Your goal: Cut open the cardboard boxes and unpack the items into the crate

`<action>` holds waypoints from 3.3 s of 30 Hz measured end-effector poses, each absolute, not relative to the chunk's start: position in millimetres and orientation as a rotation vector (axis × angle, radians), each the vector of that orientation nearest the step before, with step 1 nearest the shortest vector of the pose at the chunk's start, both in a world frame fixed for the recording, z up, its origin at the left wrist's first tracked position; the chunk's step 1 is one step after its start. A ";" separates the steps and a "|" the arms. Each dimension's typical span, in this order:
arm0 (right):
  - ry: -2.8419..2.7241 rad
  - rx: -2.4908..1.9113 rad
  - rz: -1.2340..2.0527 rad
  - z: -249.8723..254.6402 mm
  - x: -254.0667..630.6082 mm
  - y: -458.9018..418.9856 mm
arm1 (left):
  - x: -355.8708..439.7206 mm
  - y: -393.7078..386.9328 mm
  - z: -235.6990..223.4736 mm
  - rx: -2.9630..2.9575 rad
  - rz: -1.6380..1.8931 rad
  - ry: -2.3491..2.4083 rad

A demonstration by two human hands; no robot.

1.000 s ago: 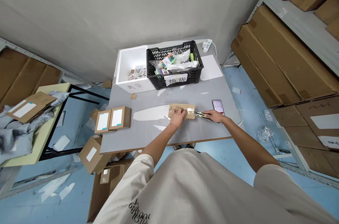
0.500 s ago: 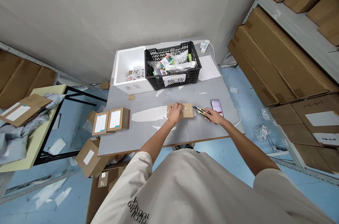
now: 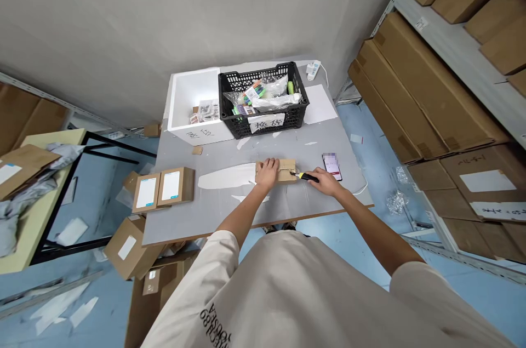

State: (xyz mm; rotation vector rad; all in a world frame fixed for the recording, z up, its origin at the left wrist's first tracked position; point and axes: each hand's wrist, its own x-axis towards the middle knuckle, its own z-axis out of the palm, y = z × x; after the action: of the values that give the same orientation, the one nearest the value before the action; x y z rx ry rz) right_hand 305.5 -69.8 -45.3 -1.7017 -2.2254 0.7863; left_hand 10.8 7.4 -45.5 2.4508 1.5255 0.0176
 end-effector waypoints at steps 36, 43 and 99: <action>-1.864 -1.818 0.673 -50.9 330.5 -38.3 | 5.7 -18.1 -38.9 2.404 0.127 1.610; -2.005 -1.607 0.829 -48.9 251.8 4.7 | -25.4 -39.1 -21.3 2.407 0.099 1.574; -1.975 -1.610 1.618 -23.7 283.4 -16.6 | -13.5 -19.9 -35.6 2.584 -0.032 1.119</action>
State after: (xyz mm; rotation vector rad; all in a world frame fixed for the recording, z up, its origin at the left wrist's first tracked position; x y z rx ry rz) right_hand 283.4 -16.6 -23.7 -1.6097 -1.9755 1.6184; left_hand -13.5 -19.9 -35.6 2.5836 1.1186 -0.0322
